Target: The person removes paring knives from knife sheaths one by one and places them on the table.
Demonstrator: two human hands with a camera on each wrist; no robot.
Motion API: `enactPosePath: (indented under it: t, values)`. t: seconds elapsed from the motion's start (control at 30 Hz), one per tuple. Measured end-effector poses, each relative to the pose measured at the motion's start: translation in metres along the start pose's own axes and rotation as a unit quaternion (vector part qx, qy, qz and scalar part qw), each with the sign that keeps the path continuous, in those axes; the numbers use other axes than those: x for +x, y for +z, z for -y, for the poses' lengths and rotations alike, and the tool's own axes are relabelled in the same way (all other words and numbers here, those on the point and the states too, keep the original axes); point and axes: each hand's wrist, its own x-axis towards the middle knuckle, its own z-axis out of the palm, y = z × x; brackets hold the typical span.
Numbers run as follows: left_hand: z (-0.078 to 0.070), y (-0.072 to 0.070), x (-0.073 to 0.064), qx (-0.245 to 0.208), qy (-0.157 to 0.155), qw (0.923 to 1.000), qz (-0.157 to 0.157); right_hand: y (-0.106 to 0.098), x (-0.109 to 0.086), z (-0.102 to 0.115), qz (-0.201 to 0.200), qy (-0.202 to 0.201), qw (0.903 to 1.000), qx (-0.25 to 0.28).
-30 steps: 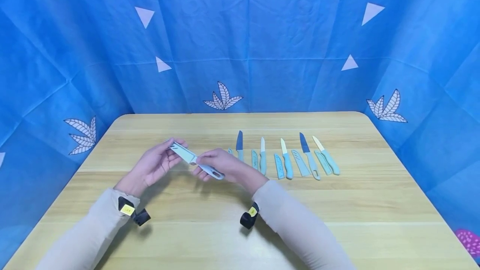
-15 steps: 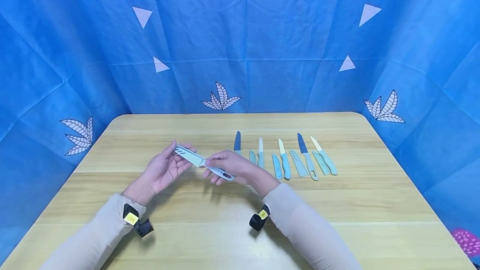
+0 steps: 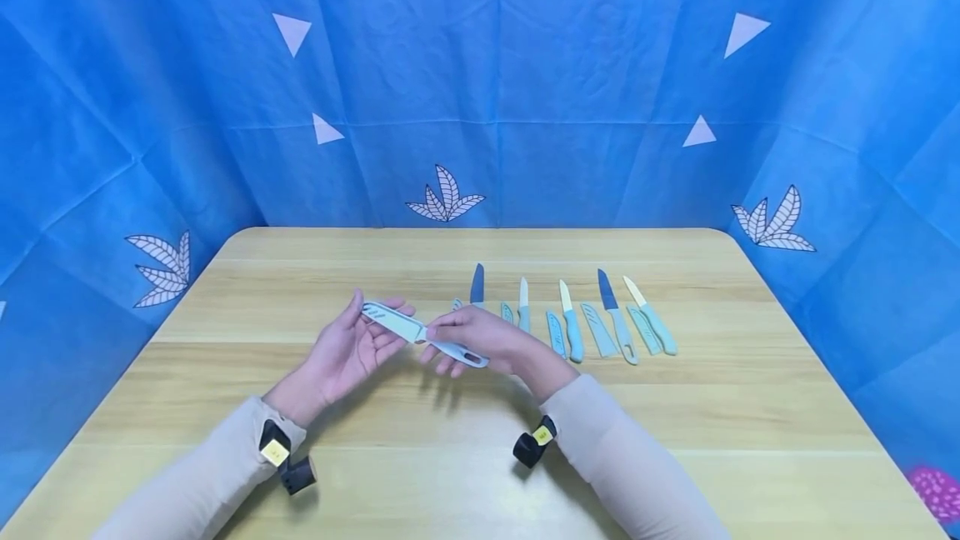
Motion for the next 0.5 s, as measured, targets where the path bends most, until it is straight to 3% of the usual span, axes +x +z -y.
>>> enactPosePath:
  t: [0.5]
  values:
    - [0.022,-0.001,0.001,-0.037,0.001,0.9993,-0.011,-0.008,-0.005,-0.009,0.013,0.009,0.9999,0.003]
